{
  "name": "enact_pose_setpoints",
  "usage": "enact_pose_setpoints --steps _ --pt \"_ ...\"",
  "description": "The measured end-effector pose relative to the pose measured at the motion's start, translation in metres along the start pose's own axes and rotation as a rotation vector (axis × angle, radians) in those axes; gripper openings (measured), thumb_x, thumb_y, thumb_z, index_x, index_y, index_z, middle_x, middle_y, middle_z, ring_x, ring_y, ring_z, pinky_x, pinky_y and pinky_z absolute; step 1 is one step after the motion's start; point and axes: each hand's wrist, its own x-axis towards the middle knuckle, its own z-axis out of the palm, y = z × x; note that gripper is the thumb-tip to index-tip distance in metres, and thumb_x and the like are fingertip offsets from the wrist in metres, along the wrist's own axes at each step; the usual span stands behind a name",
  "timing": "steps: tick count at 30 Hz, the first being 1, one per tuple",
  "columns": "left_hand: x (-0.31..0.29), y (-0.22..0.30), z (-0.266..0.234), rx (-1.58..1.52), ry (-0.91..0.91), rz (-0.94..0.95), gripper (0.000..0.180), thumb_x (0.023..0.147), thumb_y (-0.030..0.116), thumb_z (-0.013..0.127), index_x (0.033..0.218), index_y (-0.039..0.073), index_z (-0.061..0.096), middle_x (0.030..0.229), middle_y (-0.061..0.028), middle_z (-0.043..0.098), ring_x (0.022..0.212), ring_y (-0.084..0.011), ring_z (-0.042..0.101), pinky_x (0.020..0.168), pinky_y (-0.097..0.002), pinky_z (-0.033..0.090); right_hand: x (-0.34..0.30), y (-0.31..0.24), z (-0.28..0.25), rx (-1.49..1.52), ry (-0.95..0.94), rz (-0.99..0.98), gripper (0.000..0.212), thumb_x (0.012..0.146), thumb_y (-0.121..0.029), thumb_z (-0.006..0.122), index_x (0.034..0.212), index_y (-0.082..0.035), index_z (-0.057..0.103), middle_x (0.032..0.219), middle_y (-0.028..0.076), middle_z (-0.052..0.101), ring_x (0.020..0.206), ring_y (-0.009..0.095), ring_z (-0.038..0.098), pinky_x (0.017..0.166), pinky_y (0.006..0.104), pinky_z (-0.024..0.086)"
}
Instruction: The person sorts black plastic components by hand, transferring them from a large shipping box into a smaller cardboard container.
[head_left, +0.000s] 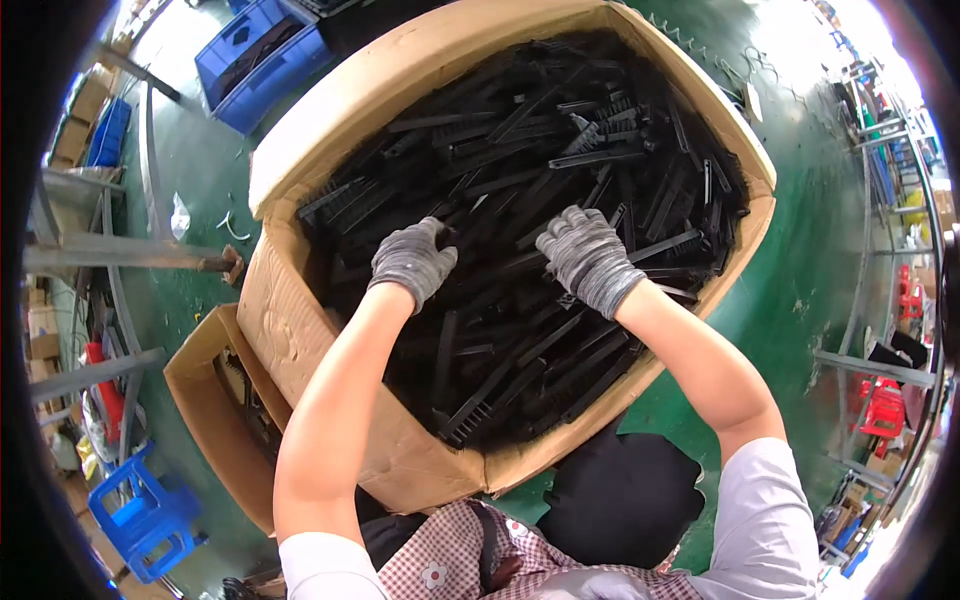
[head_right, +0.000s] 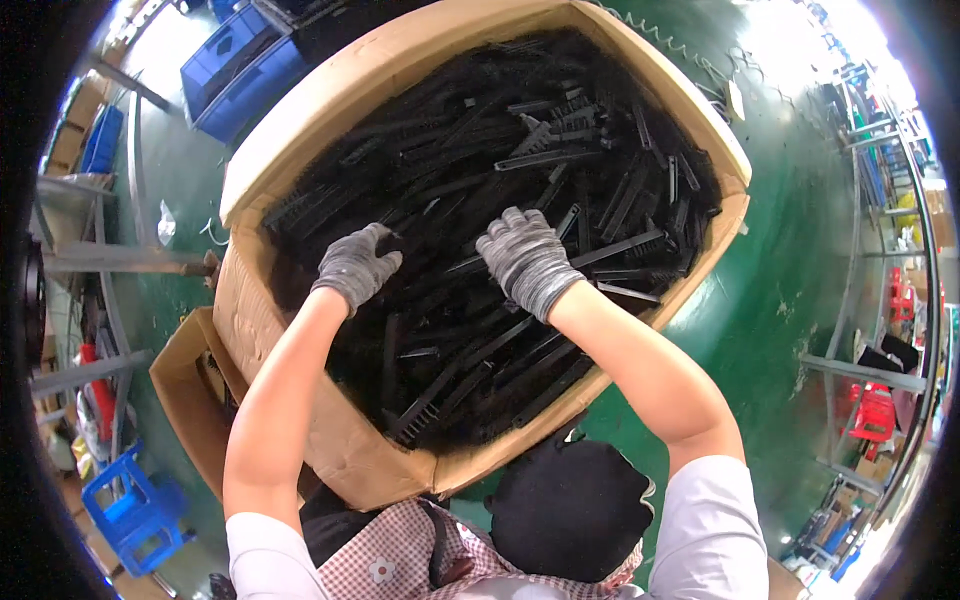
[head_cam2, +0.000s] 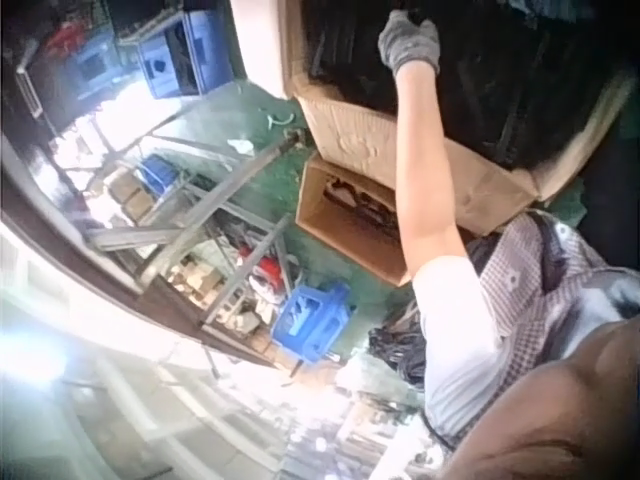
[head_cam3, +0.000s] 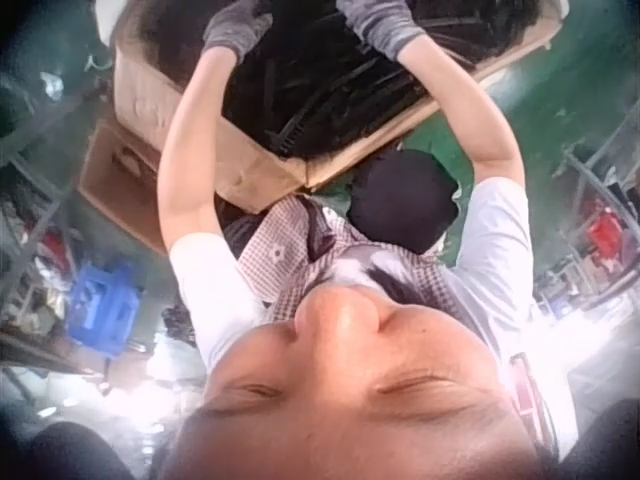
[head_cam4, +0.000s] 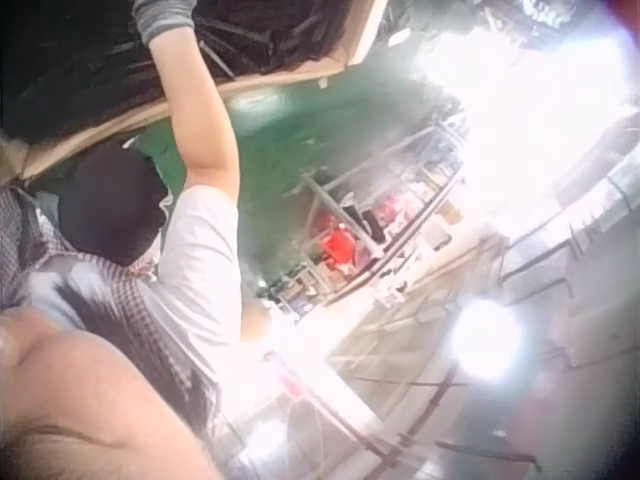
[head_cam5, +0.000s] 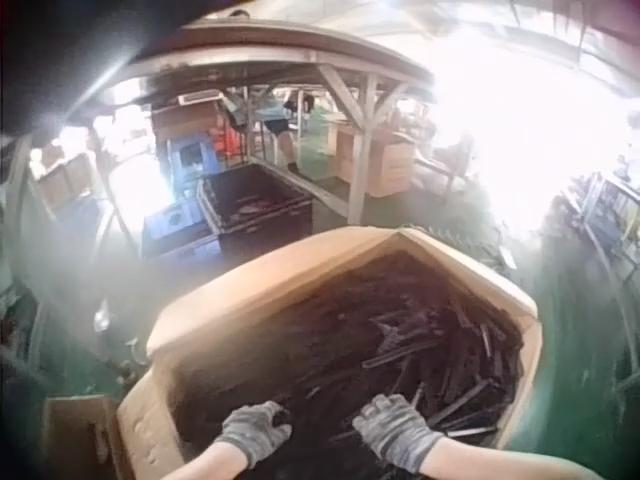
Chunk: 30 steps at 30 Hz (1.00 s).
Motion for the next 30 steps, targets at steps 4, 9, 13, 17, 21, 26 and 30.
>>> enact_pose_setpoints --steps 4,9,13,17,21,26,30 --pt "0.004 0.001 0.003 0.113 0.123 0.03 0.042 0.08 0.036 0.055 0.11 0.006 0.052 0.097 -0.021 0.06 0.095 -0.0347 0.056 0.082 -0.0417 0.045 -0.011 0.032 -0.03 0.293 -0.053 -0.089 0.025 0.071 -0.028 0.064 0.087 -0.009 0.059 0.077 0.008 0.058 0.078 0.027 0.058 0.068 0.0374 0.047" --pt "0.03 0.053 0.002 0.074 0.012 -0.014 0.046 0.082 0.039 0.05 0.113 0.004 0.049 0.099 -0.0213 0.06 0.096 -0.0354 0.056 0.083 -0.0422 0.045 -0.034 0.101 -0.082 0.885 -0.005 0.012 0.02 0.07 -0.017 0.068 0.086 -0.006 0.063 0.073 0.005 0.058 0.071 0.016 0.057 0.064 0.0285 0.046" --pt "0.048 0.068 0.013 0.245 -0.067 -0.05 0.039 0.081 0.033 0.053 0.109 0.006 0.052 0.098 -0.0184 0.062 0.096 -0.0339 0.057 0.082 -0.0406 0.046 -0.018 0.126 -0.082 1.38 0.272 0.177 0.018 0.07 -0.013 0.069 0.083 -0.005 0.059 0.071 -0.003 0.054 0.066 0.007 0.049 0.062 0.0224 0.042" --pt "0.065 0.071 0.019 0.359 -0.07 -0.104 0.022 0.072 0.018 0.063 0.093 0.01 0.063 0.09 -0.0104 0.066 0.09 -0.0269 0.062 0.073 -0.0373 0.048 0.016 0.109 -0.067 1.323 0.061 0.329 0.028 0.073 -0.017 0.069 0.092 -0.005 0.052 0.076 0.003 0.055 0.071 0.011 0.049 0.066 0.0264 0.044" --pt "0.07 0.065 0.018 0.301 -0.045 -0.07 0.015 0.067 0.012 0.064 0.082 0.011 0.069 0.08 -0.0104 0.067 0.082 -0.0271 0.065 0.066 -0.036 0.051 0.051 0.087 -0.027 0.397 0.044 0.123 0.033 0.071 -0.012 0.066 0.1 -0.007 0.05 0.094 0.015 0.056 0.087 0.032 0.056 0.075 0.037 0.046" --pt "0.077 0.053 0.019 0.301 -0.21 -0.146 0.032 0.07 0.026 0.061 0.098 0.009 0.063 0.091 -0.014 0.064 0.089 -0.0316 0.061 0.073 -0.0403 0.05 0.071 0.075 -0.014 0.198 -0.055 0.09 0.033 0.068 -0.005 0.063 0.099 -0.009 0.054 0.101 0.013 0.051 0.089 0.03 0.055 0.077 0.0366 0.047" --pt "0.038 0.043 -0.014 0.086 -0.045 -0.018 0.032 0.074 0.032 0.062 0.094 0.008 0.062 0.084 -0.015 0.063 0.081 -0.0304 0.061 0.072 -0.038 0.049 0.052 0.088 -0.007 0.267 0.085 -0.08 0.03 0.073 -0.006 0.055 0.102 -0.011 0.054 0.107 0.015 0.052 0.095 0.032 0.053 0.084 0.0383 0.045"
